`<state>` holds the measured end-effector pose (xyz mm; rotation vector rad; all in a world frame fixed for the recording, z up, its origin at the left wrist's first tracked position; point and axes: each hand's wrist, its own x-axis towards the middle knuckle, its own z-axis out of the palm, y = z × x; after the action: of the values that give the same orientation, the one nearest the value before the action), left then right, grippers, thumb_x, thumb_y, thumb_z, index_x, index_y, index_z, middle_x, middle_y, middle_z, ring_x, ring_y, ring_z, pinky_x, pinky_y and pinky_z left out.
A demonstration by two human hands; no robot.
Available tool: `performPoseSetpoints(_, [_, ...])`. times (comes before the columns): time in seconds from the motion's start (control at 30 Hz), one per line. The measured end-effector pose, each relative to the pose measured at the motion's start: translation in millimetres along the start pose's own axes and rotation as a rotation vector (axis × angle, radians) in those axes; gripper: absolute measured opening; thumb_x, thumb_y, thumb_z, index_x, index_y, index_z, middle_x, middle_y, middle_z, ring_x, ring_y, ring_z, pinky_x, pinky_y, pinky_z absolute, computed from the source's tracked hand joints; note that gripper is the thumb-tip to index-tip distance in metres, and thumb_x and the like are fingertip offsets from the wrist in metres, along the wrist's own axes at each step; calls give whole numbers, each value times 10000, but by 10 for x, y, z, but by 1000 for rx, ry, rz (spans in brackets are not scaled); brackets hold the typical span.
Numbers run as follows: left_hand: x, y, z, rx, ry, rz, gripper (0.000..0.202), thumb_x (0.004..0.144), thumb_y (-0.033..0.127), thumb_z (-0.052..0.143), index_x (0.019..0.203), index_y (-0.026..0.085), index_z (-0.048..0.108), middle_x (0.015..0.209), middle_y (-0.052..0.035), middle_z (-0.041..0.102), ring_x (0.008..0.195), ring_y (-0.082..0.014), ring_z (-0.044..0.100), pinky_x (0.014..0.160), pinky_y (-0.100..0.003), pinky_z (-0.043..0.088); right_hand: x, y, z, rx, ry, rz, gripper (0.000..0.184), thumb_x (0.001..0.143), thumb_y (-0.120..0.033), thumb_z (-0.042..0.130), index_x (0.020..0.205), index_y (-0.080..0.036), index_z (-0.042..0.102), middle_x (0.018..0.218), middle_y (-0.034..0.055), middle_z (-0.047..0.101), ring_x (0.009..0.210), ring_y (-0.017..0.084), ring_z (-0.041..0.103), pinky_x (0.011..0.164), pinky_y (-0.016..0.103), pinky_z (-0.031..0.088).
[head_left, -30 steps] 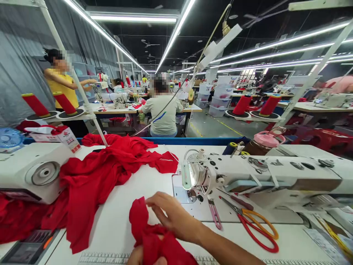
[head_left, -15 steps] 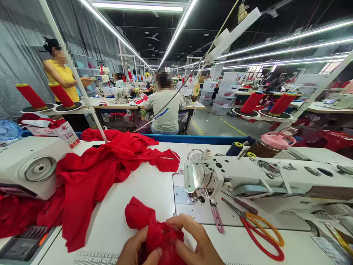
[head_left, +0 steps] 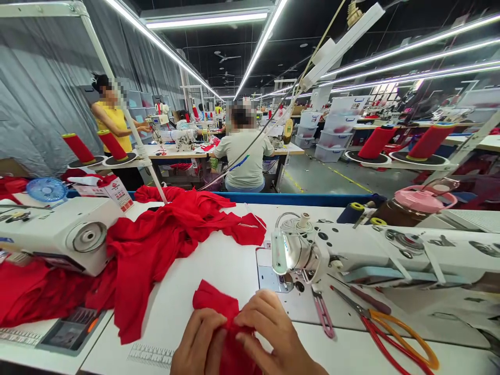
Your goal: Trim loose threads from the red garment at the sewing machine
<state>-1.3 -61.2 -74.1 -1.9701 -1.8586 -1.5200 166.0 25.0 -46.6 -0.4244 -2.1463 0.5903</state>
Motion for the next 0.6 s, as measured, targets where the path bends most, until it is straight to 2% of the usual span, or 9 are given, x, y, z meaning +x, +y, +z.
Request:
performPoseSetpoints(0.1, [-47,-45,-20,99,3,12,210,1055,267,408,1072,248,616,962,-40,687,892,-163,720,786,-224,600,18,-15,29,-128,65,-96,171,921,-71,557,1003,-202,630,794,9,666,725,173,556,891,430,416])
performPoseSetpoints(0.17, [-127,-106,-8,219,25,31,284,1073,278,337,1160,246,605,1065,-72,688,953,-170,728,758,-214,608,13,-35,33,-258,120,-153,217,890,-16,564,1006,-180,646,765,4,667,702,160,553,969,459,368])
performPoseSetpoints(0.23, [-205,-171,5,295,25,55,327,1081,270,288,1202,247,591,1099,-85,677,932,-159,737,714,-191,605,4,-60,31,-356,152,-199,229,867,8,567,994,-159,659,746,7,667,690,155,552,1002,470,346])
performPoseSetpoints(0.33, [-241,-233,-7,237,-18,87,265,1074,295,356,1161,249,602,966,-49,695,793,-138,736,706,-188,598,-18,-90,37,-412,161,-245,183,858,-10,589,943,-154,663,715,0,667,672,152,556,999,462,361])
performPoseSetpoints(0.4, [-207,-233,-36,130,-62,58,224,1059,344,422,1117,260,622,861,-10,701,706,-125,718,674,-176,589,-41,-101,54,-418,162,-258,140,858,-39,616,905,-164,659,699,-10,668,648,146,552,991,454,376])
performPoseSetpoints(0.5, [-140,-177,-71,34,-80,5,198,1044,369,470,1082,277,641,817,15,713,689,-122,717,641,-166,578,-86,-102,113,-464,181,-294,114,855,-55,640,880,-165,659,672,-20,666,608,131,532,986,447,393])
performPoseSetpoints(0.6, [-106,-91,-70,98,-60,11,168,1044,322,476,1061,265,633,807,18,719,677,-119,723,629,-161,572,-130,-88,212,-525,211,-305,120,873,-49,615,905,-149,675,633,-22,640,592,128,519,988,437,402])
